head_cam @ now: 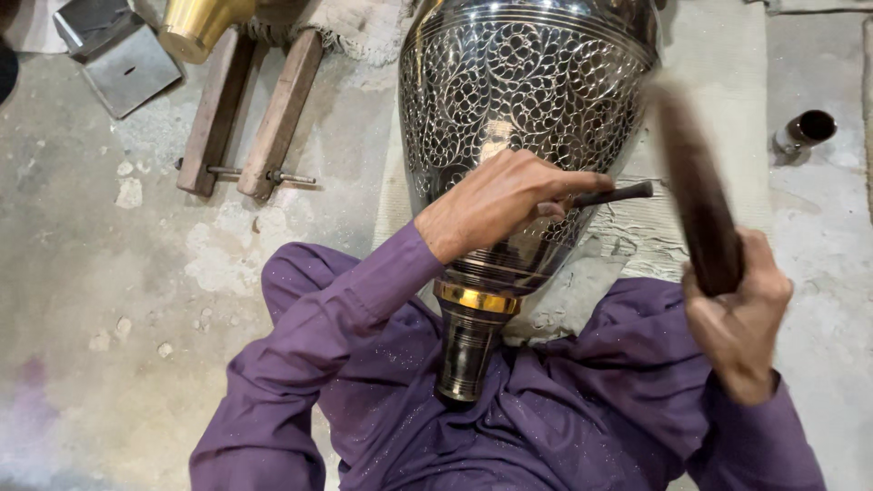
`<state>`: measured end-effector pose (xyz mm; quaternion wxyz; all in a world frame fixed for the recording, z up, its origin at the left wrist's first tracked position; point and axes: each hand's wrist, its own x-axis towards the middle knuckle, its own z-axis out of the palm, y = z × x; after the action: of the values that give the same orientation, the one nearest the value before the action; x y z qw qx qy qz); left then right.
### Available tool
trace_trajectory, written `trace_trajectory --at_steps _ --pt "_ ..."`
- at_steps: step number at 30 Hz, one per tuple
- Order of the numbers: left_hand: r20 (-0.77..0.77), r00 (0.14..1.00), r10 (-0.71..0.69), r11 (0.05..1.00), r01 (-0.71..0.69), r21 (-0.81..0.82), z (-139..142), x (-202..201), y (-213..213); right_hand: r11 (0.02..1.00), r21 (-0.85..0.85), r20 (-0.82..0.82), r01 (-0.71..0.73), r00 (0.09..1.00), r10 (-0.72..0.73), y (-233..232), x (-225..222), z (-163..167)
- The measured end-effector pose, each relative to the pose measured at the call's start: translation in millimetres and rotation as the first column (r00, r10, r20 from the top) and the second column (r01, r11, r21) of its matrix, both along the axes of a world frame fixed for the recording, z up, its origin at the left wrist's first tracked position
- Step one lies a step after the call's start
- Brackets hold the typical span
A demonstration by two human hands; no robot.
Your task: The person sits cross-legged on the floor with a large patterned metal vase held between their legs. They hold a chisel against the vase surface and strike it with a wooden mallet, repeatedly repositioning the chisel to carve the decorative pattern across the vessel.
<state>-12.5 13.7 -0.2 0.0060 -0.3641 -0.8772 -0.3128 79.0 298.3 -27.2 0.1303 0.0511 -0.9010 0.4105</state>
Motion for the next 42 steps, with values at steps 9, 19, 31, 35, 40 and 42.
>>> trace_trajectory --at_steps 9,19,31,35,40,42 --pt "0.039 0.998 -0.049 0.997 0.051 -0.064 3 -8 2 0.945 -0.327 -0.058 0.018 0.998 -0.039 -12 21 -12" --pt "0.044 0.973 -0.228 0.948 0.232 -0.219 16 -10 3 0.952 -0.304 -0.092 0.032 0.994 -0.063 -12 47 -69" --pt "-0.020 0.874 -0.486 0.847 0.465 -0.257 23 -18 16 0.775 -0.629 -0.271 0.066 0.915 -0.298 -53 67 -101" --pt "-0.018 0.846 -0.533 0.793 0.492 -0.360 19 -19 17 0.967 -0.142 -0.382 0.213 0.889 -0.252 -62 72 -106" --pt "-0.071 0.842 -0.535 0.812 0.489 -0.318 15 -21 14 0.866 -0.449 -0.205 0.219 0.918 -0.338 -72 81 -117" --pt "-0.051 0.869 -0.492 0.853 0.469 -0.230 17 -24 12 0.865 -0.447 -0.141 0.228 0.937 -0.320 -74 83 -118"
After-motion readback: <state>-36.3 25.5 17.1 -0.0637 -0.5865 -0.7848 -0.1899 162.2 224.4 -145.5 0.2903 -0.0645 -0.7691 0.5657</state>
